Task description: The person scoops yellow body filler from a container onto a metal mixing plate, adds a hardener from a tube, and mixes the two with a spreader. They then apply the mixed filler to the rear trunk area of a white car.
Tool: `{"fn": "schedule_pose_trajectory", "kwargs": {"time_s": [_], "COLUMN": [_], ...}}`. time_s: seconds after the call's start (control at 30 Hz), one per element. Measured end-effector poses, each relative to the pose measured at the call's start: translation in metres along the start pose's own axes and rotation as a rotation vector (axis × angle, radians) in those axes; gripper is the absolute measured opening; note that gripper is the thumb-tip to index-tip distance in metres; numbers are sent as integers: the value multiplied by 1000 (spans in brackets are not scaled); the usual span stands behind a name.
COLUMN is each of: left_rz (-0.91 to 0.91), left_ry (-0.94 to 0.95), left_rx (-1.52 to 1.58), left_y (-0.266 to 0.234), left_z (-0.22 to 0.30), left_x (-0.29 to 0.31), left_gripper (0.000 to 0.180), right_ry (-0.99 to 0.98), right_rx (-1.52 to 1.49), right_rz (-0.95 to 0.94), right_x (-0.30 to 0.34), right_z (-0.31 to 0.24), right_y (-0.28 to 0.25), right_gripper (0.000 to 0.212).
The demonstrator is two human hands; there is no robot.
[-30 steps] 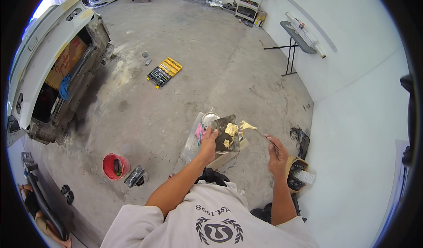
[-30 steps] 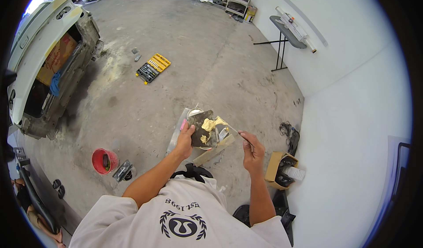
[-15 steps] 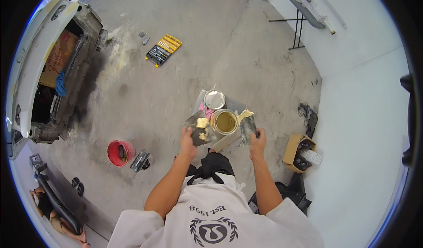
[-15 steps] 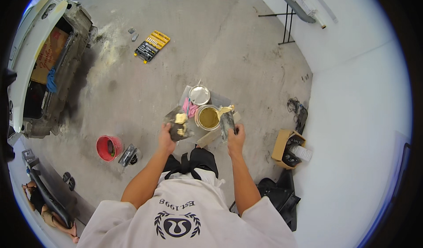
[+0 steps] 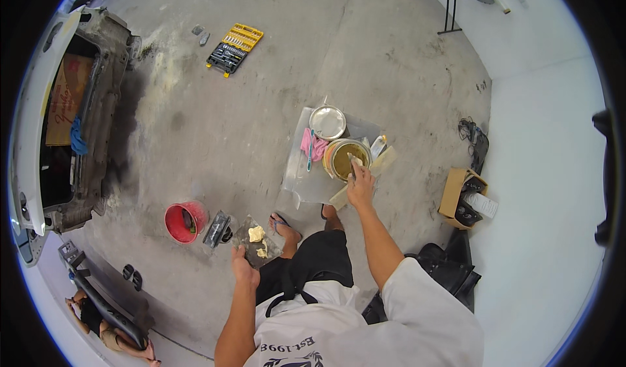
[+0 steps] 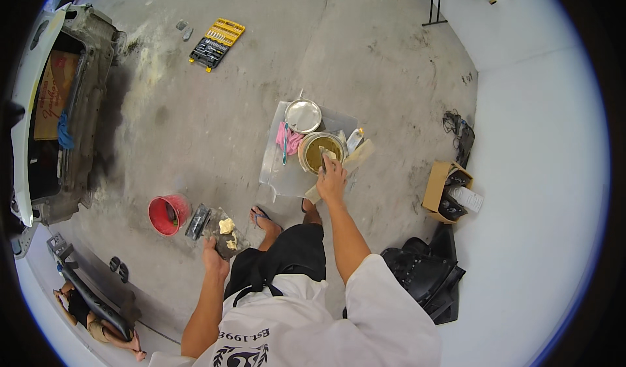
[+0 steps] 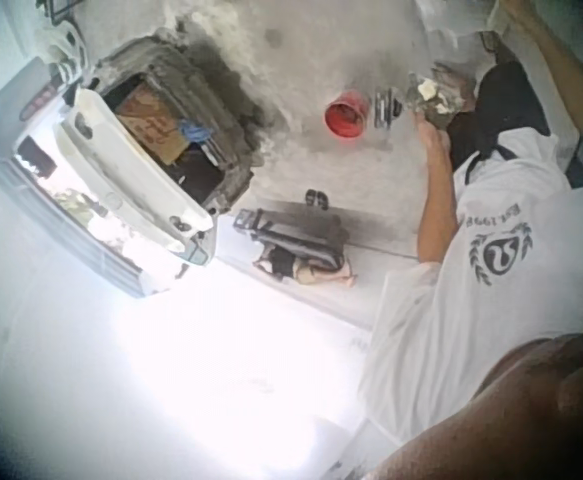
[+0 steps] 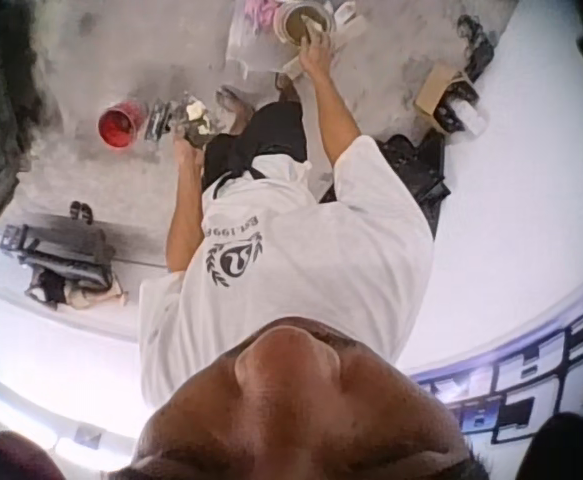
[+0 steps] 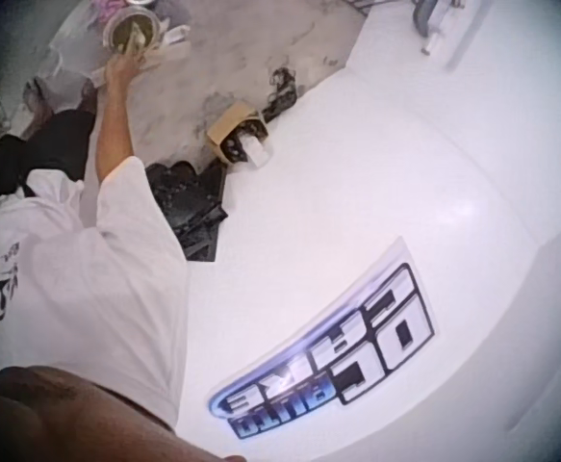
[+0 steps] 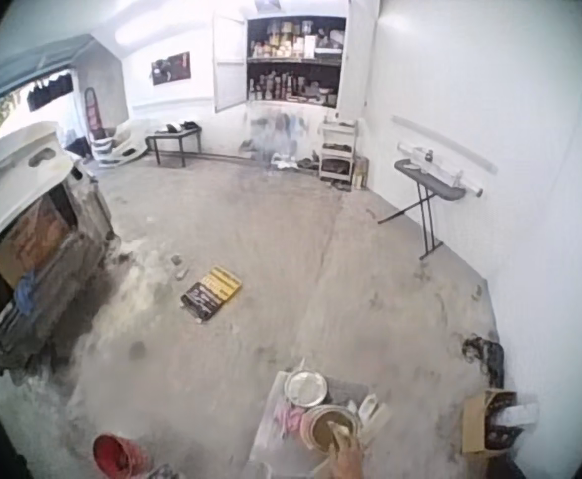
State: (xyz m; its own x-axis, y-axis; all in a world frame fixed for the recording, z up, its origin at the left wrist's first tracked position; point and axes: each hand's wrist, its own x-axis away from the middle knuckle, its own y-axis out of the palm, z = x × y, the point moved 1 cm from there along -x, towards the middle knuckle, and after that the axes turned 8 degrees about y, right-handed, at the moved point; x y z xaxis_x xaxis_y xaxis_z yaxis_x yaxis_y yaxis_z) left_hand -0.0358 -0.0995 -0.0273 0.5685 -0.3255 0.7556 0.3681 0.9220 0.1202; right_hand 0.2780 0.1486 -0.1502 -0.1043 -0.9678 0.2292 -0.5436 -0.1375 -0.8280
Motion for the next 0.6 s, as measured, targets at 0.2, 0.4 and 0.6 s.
{"fn": "schedule_pose_trajectory", "kwargs": {"time_s": [0.2, 0.4, 0.6], "left_rz": [-79, -88, -5], "left_ry": [25, 37, -27], "left_rx": [-5, -36, -6], "left_y": [11, 13, 21], "left_z": [-4, -15, -38], "left_x": [3, 4, 11], "left_gripper": [38, 38, 38], "right_ry": [-141, -450, -644], "right_rx": [282, 360, 443], "right_rz": [-5, -96, -297], "right_x": [18, -24, -60], "right_z": [7, 25, 38], "right_y": [-11, -51, -80], "right_gripper": [58, 57, 60]}}
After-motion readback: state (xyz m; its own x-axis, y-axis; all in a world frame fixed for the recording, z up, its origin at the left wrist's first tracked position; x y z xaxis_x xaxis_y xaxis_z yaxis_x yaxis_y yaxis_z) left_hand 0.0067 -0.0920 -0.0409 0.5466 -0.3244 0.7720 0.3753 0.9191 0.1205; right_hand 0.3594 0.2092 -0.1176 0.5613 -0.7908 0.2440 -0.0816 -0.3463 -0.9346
